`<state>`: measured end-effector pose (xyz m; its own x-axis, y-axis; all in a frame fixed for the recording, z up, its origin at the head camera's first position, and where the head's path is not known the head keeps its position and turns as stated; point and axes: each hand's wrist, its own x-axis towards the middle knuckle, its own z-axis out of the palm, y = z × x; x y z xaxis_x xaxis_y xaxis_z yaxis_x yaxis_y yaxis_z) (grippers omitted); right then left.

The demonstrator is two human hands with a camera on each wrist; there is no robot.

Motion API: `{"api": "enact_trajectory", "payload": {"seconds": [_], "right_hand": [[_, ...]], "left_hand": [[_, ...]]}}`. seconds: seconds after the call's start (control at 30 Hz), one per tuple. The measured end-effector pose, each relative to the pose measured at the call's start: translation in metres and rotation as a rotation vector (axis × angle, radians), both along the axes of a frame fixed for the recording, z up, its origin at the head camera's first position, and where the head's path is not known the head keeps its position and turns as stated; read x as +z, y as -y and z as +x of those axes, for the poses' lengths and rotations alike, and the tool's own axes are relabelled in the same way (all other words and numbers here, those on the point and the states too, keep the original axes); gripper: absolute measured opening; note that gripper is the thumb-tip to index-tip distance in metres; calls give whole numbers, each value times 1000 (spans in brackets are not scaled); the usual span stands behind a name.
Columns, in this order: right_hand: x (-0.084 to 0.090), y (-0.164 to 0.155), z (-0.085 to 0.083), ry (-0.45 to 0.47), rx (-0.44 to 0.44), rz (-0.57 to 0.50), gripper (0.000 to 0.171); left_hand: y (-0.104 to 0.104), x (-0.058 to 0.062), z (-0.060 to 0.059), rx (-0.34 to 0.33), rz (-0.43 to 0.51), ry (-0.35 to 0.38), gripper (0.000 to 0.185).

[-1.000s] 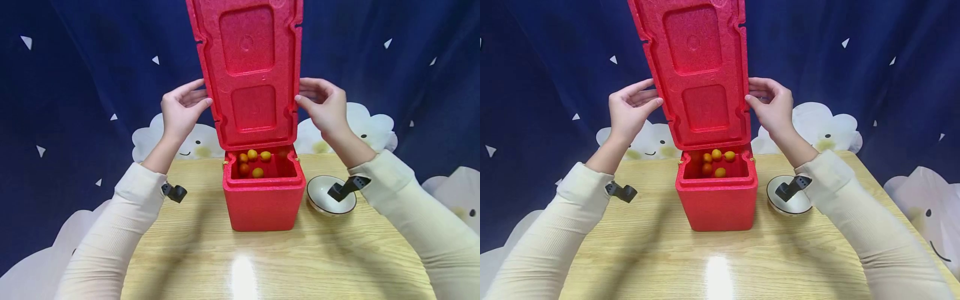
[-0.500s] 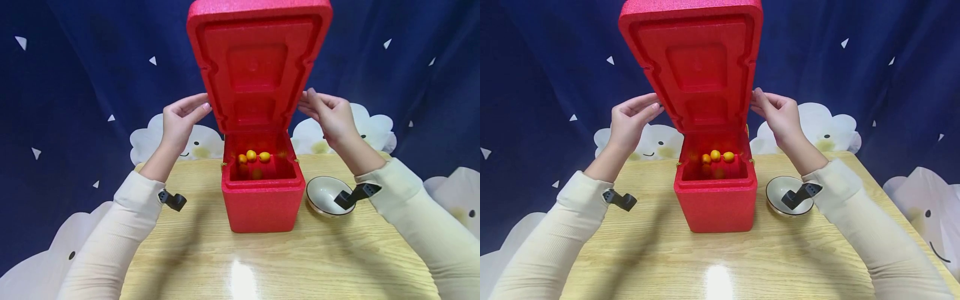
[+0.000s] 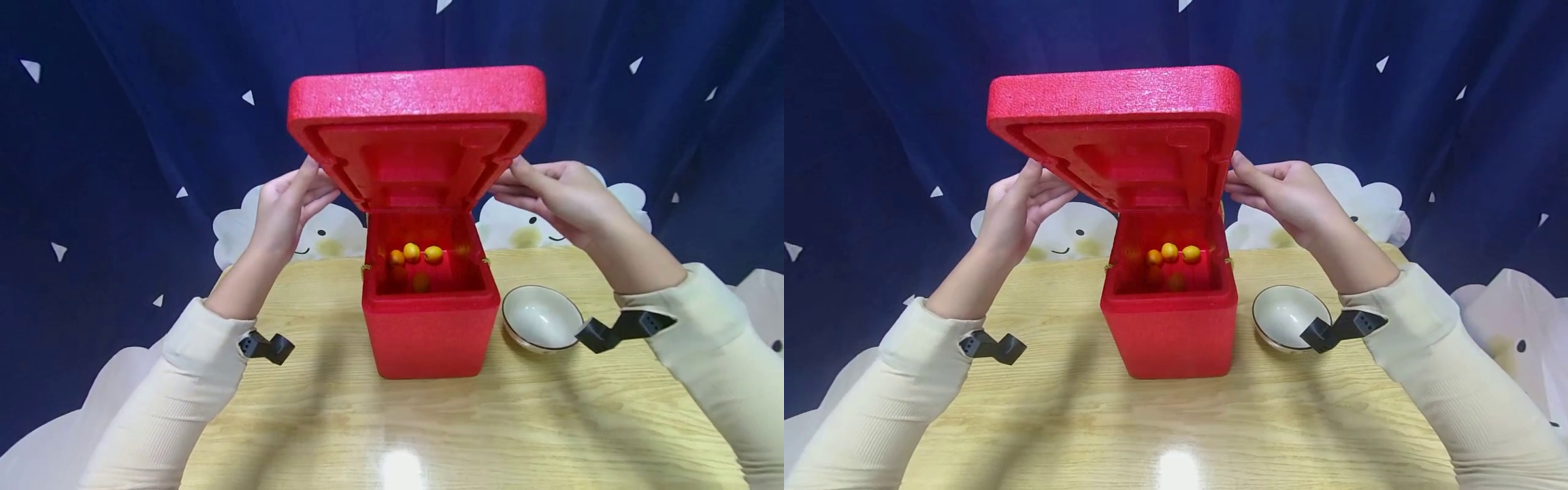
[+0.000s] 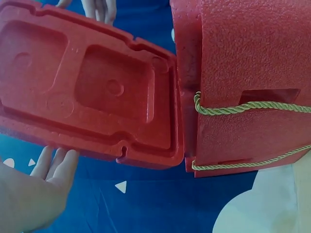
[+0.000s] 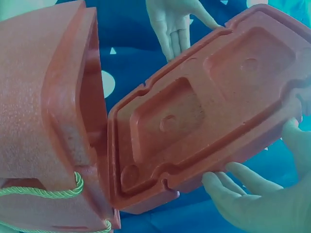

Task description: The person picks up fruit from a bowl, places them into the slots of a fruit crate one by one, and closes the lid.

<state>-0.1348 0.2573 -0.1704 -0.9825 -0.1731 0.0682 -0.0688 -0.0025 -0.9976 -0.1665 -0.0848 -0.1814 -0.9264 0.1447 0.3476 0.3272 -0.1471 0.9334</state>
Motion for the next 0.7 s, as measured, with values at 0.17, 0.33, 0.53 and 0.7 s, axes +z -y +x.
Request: {"api": "enact_trajectory", "payload": {"seconds": [0.17,0.33,0.53,0.7], "right_hand": [[-5,-7,-1,-6,31,-47,29],[-15,-14,-2,-47,56,-61,17],[-33,-17,-4,-185,50,204,25],[-51,-16,-10,-219,75,346,52]], "left_hand": [[4,-4,4,-103,17,20,42],[7,-6,4,-197,4,40,40],[16,-20,-3,-164,-195,-1,43],[20,-41,-10,-119,-302,-83,42]]}}
